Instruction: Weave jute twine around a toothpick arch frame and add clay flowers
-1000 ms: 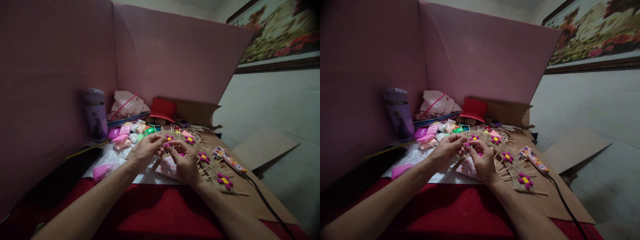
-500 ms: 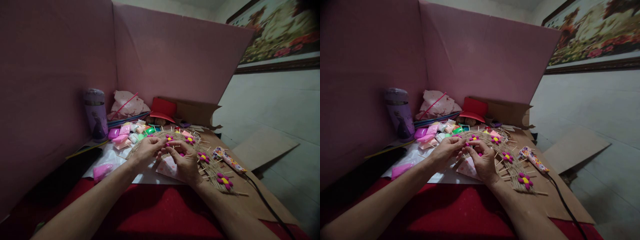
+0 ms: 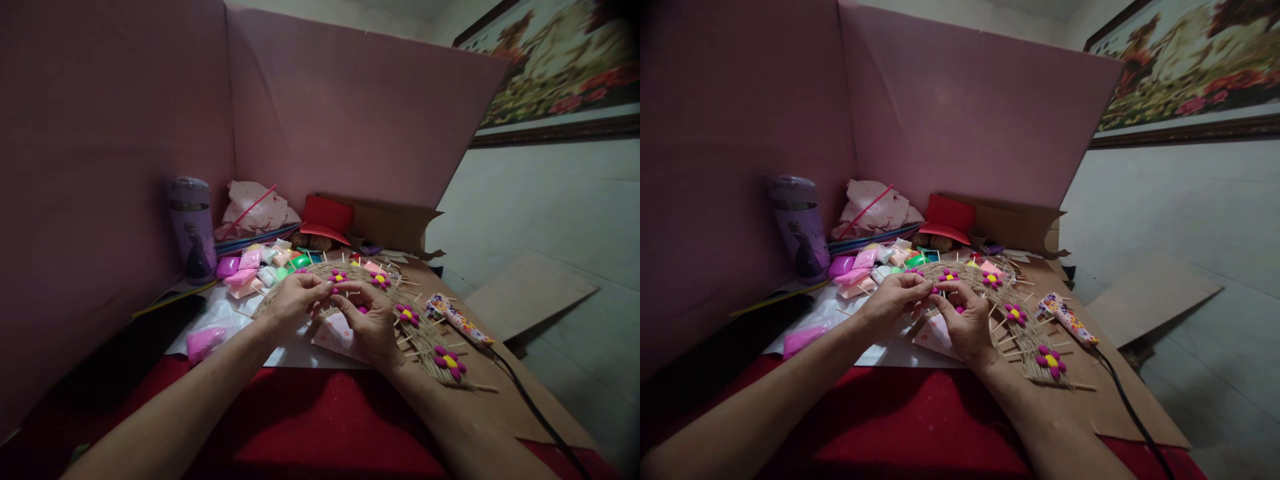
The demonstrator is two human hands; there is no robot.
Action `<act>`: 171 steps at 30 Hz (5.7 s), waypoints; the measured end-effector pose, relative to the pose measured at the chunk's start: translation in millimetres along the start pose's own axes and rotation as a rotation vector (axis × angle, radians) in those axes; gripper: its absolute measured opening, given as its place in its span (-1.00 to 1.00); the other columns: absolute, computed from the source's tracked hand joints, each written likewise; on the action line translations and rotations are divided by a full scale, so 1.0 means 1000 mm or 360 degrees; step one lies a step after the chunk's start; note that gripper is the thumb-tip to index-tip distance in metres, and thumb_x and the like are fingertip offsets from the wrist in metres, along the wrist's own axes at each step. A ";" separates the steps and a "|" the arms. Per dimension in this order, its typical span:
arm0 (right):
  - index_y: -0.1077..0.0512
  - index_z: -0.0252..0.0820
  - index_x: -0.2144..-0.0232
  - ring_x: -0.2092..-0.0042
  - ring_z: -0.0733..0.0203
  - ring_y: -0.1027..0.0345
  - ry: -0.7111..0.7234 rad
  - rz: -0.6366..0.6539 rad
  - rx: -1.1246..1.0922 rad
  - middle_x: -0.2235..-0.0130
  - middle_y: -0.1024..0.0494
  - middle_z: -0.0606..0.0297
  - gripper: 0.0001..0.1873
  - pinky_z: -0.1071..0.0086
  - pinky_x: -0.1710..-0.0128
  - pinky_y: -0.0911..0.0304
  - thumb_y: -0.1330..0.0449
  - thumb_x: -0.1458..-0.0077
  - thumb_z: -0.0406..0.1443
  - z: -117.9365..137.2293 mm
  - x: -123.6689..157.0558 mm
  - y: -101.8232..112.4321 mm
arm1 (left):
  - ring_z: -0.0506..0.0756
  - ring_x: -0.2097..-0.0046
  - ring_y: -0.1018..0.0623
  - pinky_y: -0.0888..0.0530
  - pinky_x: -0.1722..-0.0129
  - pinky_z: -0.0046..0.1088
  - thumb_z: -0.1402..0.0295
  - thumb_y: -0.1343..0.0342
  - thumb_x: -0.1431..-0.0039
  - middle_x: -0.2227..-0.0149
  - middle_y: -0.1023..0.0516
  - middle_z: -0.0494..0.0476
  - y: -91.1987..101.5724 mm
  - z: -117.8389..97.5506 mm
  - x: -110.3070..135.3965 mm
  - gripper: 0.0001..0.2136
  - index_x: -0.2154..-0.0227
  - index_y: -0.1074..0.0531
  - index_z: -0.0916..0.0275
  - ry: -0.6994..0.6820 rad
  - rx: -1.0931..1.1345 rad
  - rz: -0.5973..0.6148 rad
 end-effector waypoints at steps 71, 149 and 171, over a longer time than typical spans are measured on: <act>-0.45 -0.11 0.35 0.24 0.18 -0.32 0.0570 0.0364 0.1519 0.31 -0.48 0.28 -0.91 0.38 0.35 -0.07 -0.16 -0.10 -0.25 0.005 -0.027 -0.050 | 0.26 0.15 -0.51 -0.34 0.25 -0.28 0.51 0.07 -0.05 0.20 -0.55 0.31 0.067 -0.037 -0.002 -0.67 0.14 -0.46 0.21 -0.0046 -0.1955 -0.0846; -0.47 -0.12 0.35 0.24 0.17 -0.24 0.0528 0.0517 0.1874 0.33 -0.47 0.24 -0.84 0.36 0.36 0.00 -0.08 -0.08 -0.35 0.007 -0.026 -0.046 | 0.11 0.23 -0.51 -0.36 0.22 -0.42 0.52 0.00 -0.03 0.27 -0.57 0.22 0.071 -0.031 -0.007 -0.76 0.26 -0.51 0.27 -0.0091 -0.1742 -0.0871; -0.45 -0.11 0.20 0.19 0.15 -0.28 0.0531 0.0577 0.1787 0.25 -0.50 0.23 -0.77 0.35 0.31 -0.08 -0.04 -0.14 -0.32 0.000 -0.030 -0.051 | 0.11 0.23 -0.51 -0.36 0.23 -0.41 0.52 0.01 -0.03 0.26 -0.56 0.23 0.072 -0.030 -0.007 -0.74 0.25 -0.50 0.26 -0.0069 -0.1755 -0.0880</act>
Point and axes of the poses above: each hand's wrist, its own x-axis away from the middle knuckle, its own y-axis out of the back of the hand, z = x × y, the point moved 8 cm from there along -x, towards the middle knuckle
